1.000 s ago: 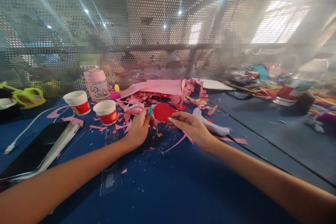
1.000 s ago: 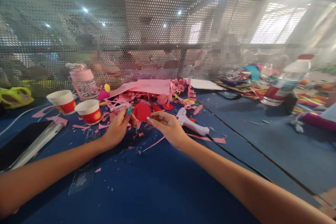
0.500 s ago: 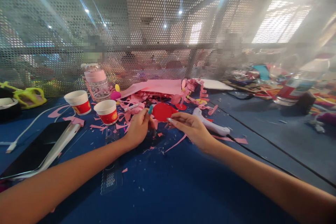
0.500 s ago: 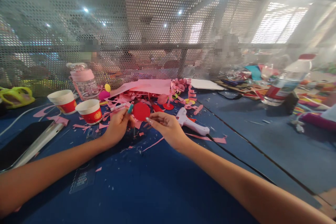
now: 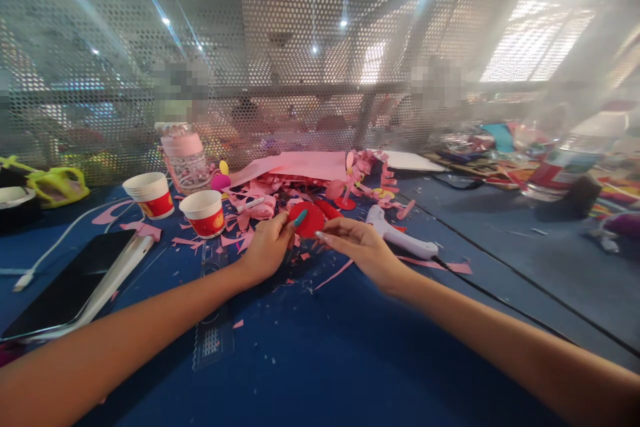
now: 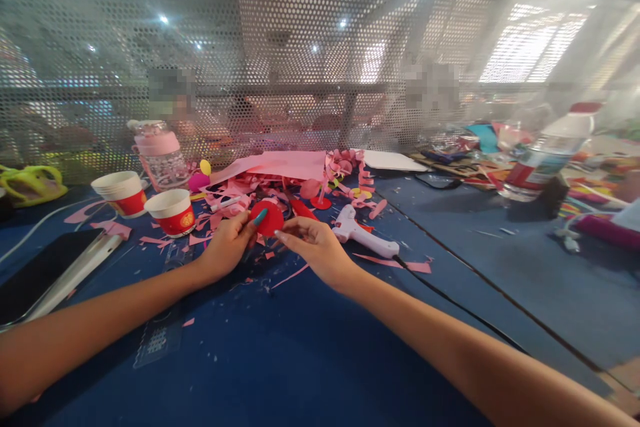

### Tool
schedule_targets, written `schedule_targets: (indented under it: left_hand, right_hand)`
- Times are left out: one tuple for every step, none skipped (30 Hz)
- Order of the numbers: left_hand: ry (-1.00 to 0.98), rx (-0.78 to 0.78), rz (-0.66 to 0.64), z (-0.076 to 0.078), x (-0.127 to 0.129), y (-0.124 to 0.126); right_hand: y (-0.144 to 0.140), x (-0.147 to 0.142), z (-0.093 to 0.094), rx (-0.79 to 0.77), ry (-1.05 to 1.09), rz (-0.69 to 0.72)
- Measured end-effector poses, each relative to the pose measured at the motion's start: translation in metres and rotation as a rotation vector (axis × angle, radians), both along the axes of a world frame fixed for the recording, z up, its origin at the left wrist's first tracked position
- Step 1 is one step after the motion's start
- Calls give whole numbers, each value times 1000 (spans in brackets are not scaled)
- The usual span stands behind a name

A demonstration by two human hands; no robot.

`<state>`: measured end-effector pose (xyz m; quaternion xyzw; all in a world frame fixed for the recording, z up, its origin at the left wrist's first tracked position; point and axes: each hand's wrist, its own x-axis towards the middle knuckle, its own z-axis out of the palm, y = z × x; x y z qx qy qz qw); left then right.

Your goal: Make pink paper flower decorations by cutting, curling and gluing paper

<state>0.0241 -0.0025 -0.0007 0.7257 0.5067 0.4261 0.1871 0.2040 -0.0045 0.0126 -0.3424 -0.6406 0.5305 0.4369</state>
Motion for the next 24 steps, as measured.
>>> schedule_targets:
  left_hand:
    - [6,3,-2,0,0,0]
    - [0,4,-5,-1,-1,0]
    - [-18,1,-10,-2,-1,0]
    - [-43,-6,-16,-3,-1,0]
    - [-65,-15,-27,-3,0,0]
    - [-76,-25,-39,-3,0,0]
    - [-75,-30,-49,-3,0,0]
    - [-59,-28,-55,-3,1,0]
    - [-32,-17,-52,-2,1,0]
    - [-1,1,-40,-1,1,-1]
    - [28,22,-23,0,1,-1]
    - [49,43,-7,1,1,-2]
    - [67,58,0,1,1,-2]
    - [78,69,2,2,1,-3]
    - [82,75,-2,1,0,-3]
    - [79,78,-9,1,0,-3]
    - [73,83,-16,0,0,-4]
    - [61,89,-19,-1,0,-4]
    - [38,91,-17,-3,0,-3]
    - [-2,87,-13,-4,0,-3]
    - [-57,73,-12,-5,0,-3]
    - [-117,50,-15,-6,0,-2]
    - [-162,20,-29,-7,0,-2]
    - [-179,-4,-43,-7,-1,-1]
  right_hand:
    - [1,1,0,2,-3,-5]
    - [1,1,0,0,-4,-7]
    - [2,1,0,-4,-3,-11]
    - [2,2,0,-7,0,-19]
    - [2,2,1,-9,2,-22]
    - [2,1,1,-9,5,-21]
    - [1,1,1,-7,7,-13]
    - [1,1,2,-3,7,-1]
    - [0,0,2,2,8,9]
    - [0,0,2,6,6,18]
    - [-1,0,2,10,3,19]
    - [-1,-1,2,16,-2,14]
    - [-1,-1,2,21,-7,9]
    - [-1,-1,2,26,-10,3]
    - [-2,-1,2,29,-11,-2]
    - [-2,-1,2,30,-10,-6]
    - [-2,-1,2,29,-8,-9]
    - [-2,0,2,24,-6,-12]
    - [-2,0,2,18,-1,-16]
    - [-2,0,2,13,6,-21]
    - [-2,1,2,7,14,-25]
    - [-1,1,2,1,22,-28]
    - [-1,1,2,-3,32,-30]
    - [-1,1,2,-3,40,-31]
